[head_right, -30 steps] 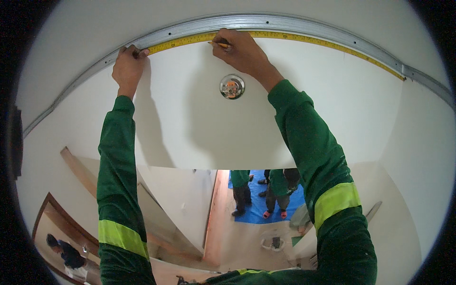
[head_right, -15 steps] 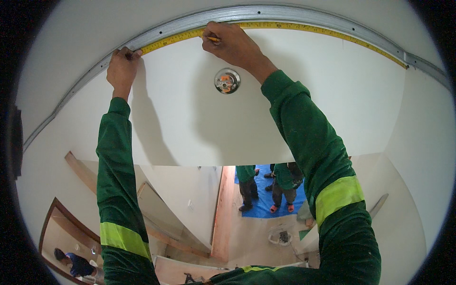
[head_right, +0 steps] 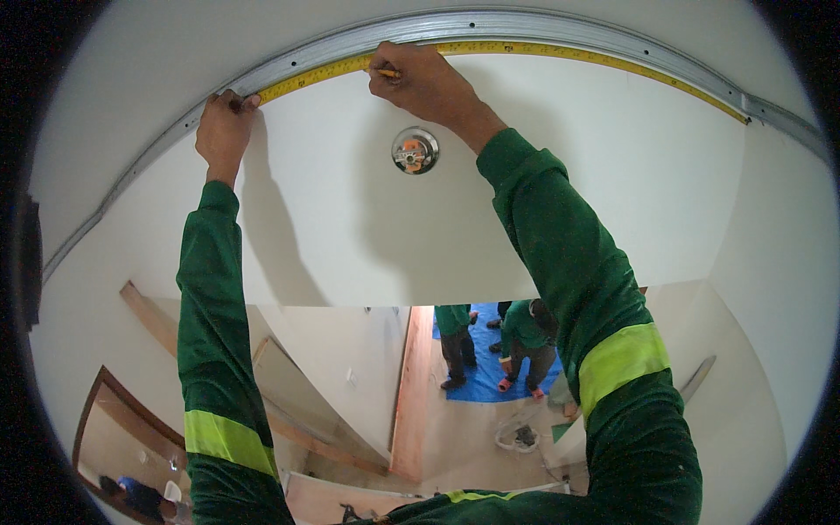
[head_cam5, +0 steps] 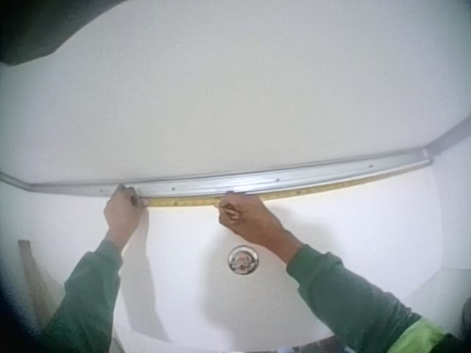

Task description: The person measures a ceiling area using a tape measure and marks positions with a pencil. They repeatedly extend the tape measure along a metal track and make marks at intervals.

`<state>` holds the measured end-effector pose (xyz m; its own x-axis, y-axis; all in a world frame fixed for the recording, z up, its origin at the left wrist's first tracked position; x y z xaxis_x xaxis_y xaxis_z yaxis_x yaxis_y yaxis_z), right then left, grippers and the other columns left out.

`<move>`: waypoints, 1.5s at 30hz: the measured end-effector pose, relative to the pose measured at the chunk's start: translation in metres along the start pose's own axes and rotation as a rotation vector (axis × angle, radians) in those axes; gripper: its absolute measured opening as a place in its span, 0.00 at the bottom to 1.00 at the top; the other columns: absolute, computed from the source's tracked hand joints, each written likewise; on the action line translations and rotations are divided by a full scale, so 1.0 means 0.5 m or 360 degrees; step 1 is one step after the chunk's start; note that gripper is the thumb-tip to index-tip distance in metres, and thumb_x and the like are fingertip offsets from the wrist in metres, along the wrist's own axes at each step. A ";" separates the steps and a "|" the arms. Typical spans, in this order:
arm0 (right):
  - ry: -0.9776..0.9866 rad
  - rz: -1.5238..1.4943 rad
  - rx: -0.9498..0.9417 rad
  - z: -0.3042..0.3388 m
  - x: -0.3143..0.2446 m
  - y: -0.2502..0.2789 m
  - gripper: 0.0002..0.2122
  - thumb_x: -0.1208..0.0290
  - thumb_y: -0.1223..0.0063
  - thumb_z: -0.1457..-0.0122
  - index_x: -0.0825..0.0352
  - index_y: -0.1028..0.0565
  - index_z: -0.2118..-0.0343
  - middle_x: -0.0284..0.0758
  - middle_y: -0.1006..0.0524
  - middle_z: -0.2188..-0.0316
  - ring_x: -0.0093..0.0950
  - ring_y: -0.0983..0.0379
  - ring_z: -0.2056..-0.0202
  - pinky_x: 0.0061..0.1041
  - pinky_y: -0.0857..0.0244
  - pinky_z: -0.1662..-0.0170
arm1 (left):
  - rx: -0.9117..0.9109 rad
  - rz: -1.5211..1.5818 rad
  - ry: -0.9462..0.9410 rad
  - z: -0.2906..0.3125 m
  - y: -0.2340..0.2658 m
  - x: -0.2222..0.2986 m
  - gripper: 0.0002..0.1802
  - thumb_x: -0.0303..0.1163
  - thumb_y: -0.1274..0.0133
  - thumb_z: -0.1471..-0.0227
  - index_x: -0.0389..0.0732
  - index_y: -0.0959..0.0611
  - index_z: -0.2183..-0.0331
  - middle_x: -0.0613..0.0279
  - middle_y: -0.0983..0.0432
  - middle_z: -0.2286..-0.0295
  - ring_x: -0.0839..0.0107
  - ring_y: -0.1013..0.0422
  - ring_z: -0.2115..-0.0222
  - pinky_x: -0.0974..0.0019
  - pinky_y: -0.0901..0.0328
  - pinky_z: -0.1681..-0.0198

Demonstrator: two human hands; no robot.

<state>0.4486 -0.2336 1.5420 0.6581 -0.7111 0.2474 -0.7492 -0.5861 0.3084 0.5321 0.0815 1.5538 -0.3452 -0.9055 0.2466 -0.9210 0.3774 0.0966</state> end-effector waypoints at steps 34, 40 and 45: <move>-0.0182 -0.0564 0.0038 0.019 0.021 0.049 0.07 0.73 0.39 0.36 0.71 0.22 0.66 0.35 0.17 0.68 0.24 0.20 0.62 0.29 0.22 0.51 | -0.0053 0.0031 -0.0001 -0.008 -0.012 -0.009 0.18 0.52 0.36 0.46 0.48 0.13 0.64 0.59 0.20 0.56 0.48 0.21 0.56 0.43 0.27 0.57; -0.0244 -0.0578 0.0096 0.030 0.000 0.040 0.08 0.71 0.35 0.42 0.71 0.20 0.66 0.41 0.15 0.68 0.30 0.17 0.64 0.29 0.23 0.57 | -0.0089 -0.0106 -0.0087 -0.031 -0.005 -0.016 0.20 0.54 0.37 0.44 0.46 0.15 0.63 0.57 0.20 0.57 0.46 0.22 0.56 0.41 0.28 0.58; -0.0323 -0.0553 0.0098 0.035 0.002 0.060 0.07 0.71 0.35 0.42 0.70 0.20 0.67 0.41 0.15 0.69 0.30 0.17 0.64 0.29 0.23 0.57 | -0.0147 0.0010 -0.0077 -0.032 -0.026 -0.023 0.19 0.51 0.36 0.43 0.44 0.16 0.66 0.59 0.21 0.60 0.48 0.21 0.59 0.42 0.28 0.60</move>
Point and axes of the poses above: each hand's wrist, its own z-axis away from the middle knuckle, its own y-axis out of the back of the hand, x = y × z, the point moved 3 cm from there along -z, towards the middle knuckle
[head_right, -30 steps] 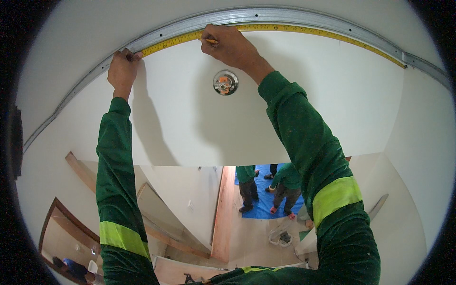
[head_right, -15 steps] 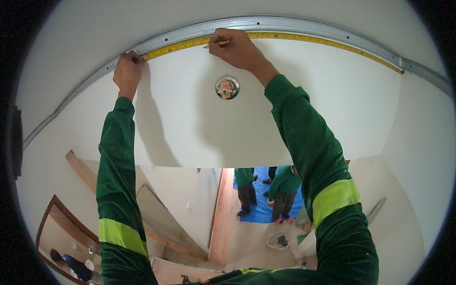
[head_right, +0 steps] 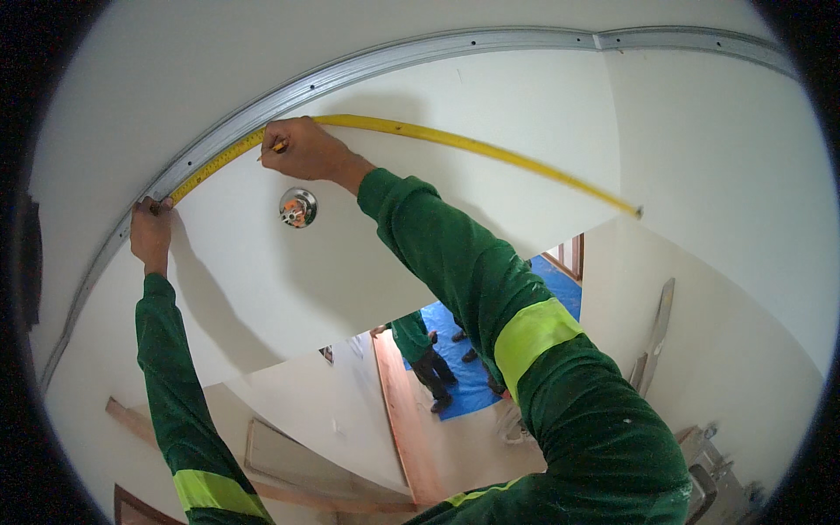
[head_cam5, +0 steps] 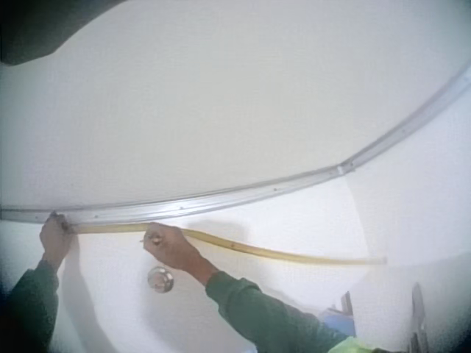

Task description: The person measures a ceiling area using a tape measure and marks positions with a pencil. They repeatedly extend the tape measure along a metal track and make marks at intervals.

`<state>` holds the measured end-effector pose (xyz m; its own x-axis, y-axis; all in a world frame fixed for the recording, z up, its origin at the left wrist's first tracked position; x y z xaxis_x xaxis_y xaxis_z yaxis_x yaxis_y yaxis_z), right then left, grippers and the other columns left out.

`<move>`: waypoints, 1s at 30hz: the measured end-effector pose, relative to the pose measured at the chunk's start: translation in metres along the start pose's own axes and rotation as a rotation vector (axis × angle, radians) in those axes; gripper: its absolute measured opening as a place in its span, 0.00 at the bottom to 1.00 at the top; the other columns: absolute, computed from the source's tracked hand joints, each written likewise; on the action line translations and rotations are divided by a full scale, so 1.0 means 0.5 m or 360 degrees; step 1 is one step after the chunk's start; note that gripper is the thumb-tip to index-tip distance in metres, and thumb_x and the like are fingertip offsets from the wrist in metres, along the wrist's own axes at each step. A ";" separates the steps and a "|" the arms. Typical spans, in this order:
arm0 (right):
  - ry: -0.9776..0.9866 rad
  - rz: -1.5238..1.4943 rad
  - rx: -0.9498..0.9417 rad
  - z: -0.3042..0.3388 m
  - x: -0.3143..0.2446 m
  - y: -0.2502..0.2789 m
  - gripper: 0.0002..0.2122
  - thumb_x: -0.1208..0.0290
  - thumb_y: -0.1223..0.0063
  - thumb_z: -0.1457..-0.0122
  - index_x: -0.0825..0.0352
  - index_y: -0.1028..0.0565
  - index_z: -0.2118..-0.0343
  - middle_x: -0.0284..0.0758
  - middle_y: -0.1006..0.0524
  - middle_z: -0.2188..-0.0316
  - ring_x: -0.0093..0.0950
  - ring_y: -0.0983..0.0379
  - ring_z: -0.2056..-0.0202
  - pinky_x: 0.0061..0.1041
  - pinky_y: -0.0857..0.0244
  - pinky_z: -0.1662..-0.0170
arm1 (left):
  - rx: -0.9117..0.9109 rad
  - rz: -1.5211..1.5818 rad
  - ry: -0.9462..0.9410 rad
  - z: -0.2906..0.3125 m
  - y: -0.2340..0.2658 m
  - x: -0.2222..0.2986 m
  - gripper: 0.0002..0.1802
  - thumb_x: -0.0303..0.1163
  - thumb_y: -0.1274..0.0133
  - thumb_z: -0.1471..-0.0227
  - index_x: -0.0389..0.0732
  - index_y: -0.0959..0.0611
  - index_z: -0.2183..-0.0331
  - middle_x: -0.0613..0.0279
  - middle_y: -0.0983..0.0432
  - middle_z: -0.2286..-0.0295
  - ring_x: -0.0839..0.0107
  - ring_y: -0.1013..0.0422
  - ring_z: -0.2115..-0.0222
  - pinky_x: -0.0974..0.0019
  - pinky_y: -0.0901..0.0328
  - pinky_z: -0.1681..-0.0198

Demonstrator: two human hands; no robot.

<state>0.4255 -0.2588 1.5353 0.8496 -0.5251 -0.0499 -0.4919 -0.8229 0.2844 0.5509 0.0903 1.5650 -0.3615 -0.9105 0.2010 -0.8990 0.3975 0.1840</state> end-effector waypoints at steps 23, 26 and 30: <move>-0.0141 0.0276 -0.0039 0.015 -0.026 0.052 0.08 0.70 0.40 0.37 0.71 0.20 0.63 0.37 0.16 0.66 0.27 0.21 0.62 0.30 0.26 0.51 | 0.0098 0.0007 -0.0004 0.009 0.009 -0.007 0.16 0.49 0.36 0.44 0.46 0.14 0.67 0.60 0.22 0.62 0.51 0.21 0.61 0.45 0.27 0.62; -0.0164 0.0258 -0.0004 0.006 -0.020 0.048 0.06 0.73 0.41 0.36 0.70 0.19 0.63 0.34 0.18 0.66 0.25 0.23 0.63 0.29 0.28 0.52 | 0.0077 0.0019 0.0010 0.005 0.011 -0.006 0.16 0.49 0.36 0.44 0.46 0.14 0.67 0.61 0.22 0.61 0.52 0.21 0.60 0.46 0.27 0.61; -0.0134 0.0133 -0.0003 -0.012 -0.009 0.059 0.06 0.73 0.41 0.36 0.70 0.19 0.63 0.34 0.18 0.67 0.25 0.23 0.63 0.29 0.29 0.51 | 0.0064 -0.0003 0.0042 0.010 0.013 0.001 0.16 0.49 0.36 0.44 0.46 0.14 0.66 0.63 0.22 0.60 0.53 0.22 0.59 0.46 0.27 0.60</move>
<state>0.4080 -0.2795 1.5497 0.7867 -0.6082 -0.1060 -0.5599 -0.7752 0.2926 0.5438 0.0918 1.5612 -0.3535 -0.9077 0.2260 -0.9091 0.3903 0.1456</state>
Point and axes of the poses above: each hand's wrist, its own z-axis away from the middle knuckle, its own y-axis out of the back of the hand, x = y × z, the point moved 3 cm from there along -z, towards the middle knuckle
